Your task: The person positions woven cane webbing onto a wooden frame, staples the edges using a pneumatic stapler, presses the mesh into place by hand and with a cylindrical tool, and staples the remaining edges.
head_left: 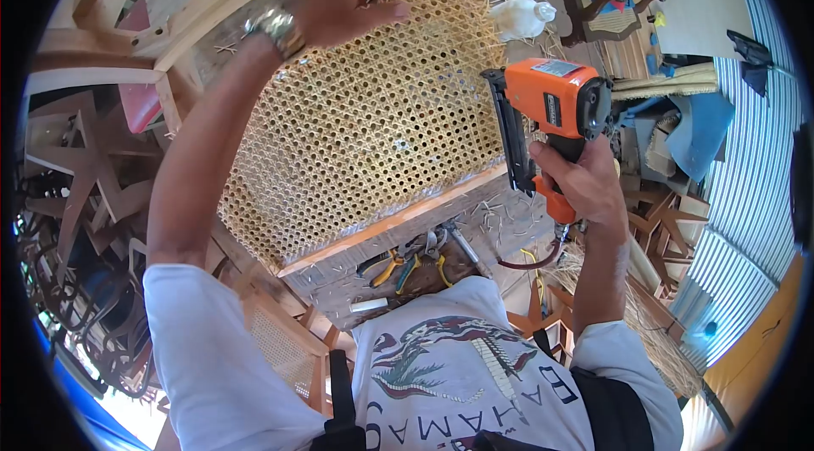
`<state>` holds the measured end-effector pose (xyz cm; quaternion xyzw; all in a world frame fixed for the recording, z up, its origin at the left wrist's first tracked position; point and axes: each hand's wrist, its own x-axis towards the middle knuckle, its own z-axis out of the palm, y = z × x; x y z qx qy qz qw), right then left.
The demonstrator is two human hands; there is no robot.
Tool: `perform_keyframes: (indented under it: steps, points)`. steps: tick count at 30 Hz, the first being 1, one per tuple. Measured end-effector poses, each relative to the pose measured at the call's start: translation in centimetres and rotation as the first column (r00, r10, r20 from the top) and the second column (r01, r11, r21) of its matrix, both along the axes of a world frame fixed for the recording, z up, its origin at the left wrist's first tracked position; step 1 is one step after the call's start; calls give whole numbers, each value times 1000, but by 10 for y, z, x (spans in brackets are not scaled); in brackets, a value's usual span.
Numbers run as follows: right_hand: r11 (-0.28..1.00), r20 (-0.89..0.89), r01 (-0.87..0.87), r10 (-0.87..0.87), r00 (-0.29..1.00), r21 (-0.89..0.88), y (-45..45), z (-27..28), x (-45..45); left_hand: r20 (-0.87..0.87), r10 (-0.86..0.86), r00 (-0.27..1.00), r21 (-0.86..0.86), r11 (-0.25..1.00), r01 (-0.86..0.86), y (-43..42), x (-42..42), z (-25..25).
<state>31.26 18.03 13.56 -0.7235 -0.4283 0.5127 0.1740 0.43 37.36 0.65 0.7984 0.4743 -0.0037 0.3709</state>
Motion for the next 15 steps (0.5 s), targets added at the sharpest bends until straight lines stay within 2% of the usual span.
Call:
perform_keyframes:
  steps: [1, 4, 5, 8, 11, 13, 15]
  points:
    - [1000, 0, -6, 6, 1000, -4, 0, -2, 1, -60, 35, 998, -56, 998, -38, -6, -4, -4]
    - [999, 14, -45, 45, 999, -2, 2, -7, -4, -21, 82, 996, 35, 996, -81, -19, -7, -18]
    - [998, 24, -56, 56, 998, 3, 2, -8, -6, -29, 80, 996, 131, 988, -76, -21, -6, -21]
    - [997, -13, -81, 82, 997, 8, 3, -6, -11, -74, 127, 989, 154, 981, -115, -24, -1, -13]
    - [997, -3, -81, 82, 997, 10, 6, -3, -21, -237, 8, 971, 39, 999, 1, -10, 14, 6]
    - [995, 10, -96, 96, 995, 39, 6, -7, -23, -28, 27, 999, 78, 997, -25, -2, 31, -3]
    - [994, 11, -102, 102, 995, 47, 7, -9, -26, -5, -29, 1000, 132, 991, 30, 13, 43, -12]
